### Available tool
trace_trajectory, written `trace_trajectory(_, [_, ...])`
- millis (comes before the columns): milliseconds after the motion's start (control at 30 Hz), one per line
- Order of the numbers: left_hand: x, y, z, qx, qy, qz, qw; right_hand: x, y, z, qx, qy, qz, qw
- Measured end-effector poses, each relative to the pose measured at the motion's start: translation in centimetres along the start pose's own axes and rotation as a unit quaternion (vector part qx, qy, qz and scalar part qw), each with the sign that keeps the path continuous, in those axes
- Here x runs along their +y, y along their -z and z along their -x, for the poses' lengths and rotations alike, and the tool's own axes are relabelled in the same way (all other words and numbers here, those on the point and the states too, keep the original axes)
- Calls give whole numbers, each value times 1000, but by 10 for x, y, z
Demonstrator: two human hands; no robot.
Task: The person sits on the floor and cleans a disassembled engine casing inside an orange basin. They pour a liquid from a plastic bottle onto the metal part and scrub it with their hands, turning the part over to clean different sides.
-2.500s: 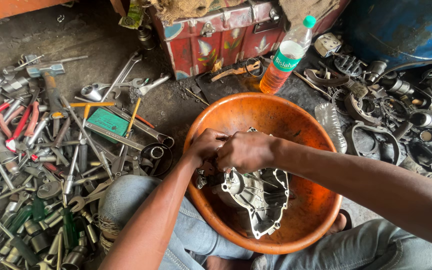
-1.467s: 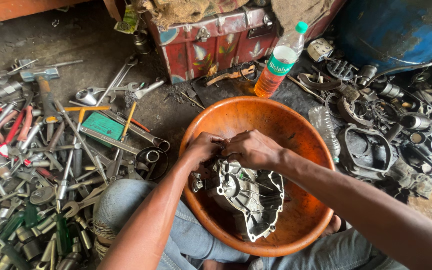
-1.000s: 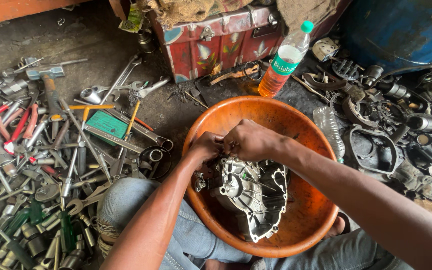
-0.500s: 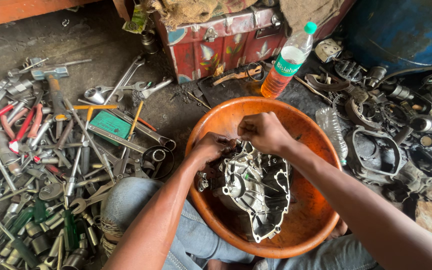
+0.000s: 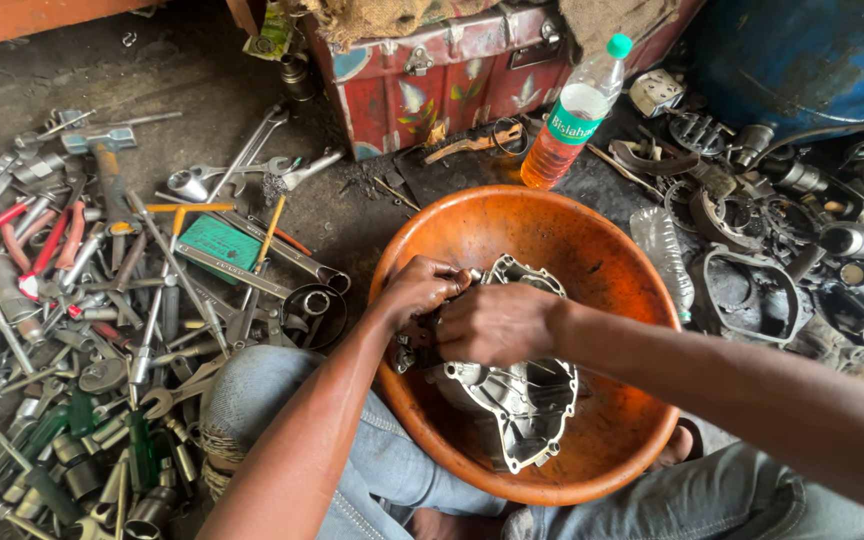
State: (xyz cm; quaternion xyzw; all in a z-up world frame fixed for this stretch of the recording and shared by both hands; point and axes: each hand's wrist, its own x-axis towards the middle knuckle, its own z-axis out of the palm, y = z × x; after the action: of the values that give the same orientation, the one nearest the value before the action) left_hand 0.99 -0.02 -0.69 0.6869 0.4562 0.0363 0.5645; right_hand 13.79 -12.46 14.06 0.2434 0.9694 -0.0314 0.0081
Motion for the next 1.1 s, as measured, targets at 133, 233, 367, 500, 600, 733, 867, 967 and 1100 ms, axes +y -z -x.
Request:
trace_trajectory(133, [-4, 6, 0, -36, -49, 82, 995, 13, 8, -19, -100, -52, -60, 992])
trace_trajectory(233, [-15, 3, -9, -46, -35, 152, 987, 32, 11, -27, 8, -73, -148, 986])
trace_trajectory(367, [-2, -1, -2, 4, 46, 43, 998, 81, 22, -32, 7, -345, -68, 936])
trace_trajectory(500, [1, -3, -3, 13, 35, -37, 999, 103, 32, -21, 215, -362, -102, 901])
trace_trajectory(600, [-30, -12, -28, 20, -95, -13, 995, 73, 25, -13, 199, -378, -166, 889])
trace_trajectory(733, [-54, -14, -55, -71, -85, 88, 990, 2, 23, -4, 121, -450, -346, 814])
trace_trajectory(867, [-21, -8, -32, 1, -24, -69, 997, -36, 20, -12, 85, -520, -532, 663])
trace_trajectory(967, [0, -1, -7, 8, -5, -68, 998, -37, 8, -13, 138, -529, -601, 583])
trace_trajectory(1100, [3, -2, 0, 26, 19, -58, 998, -31, -24, -5, 195, -495, -659, 531])
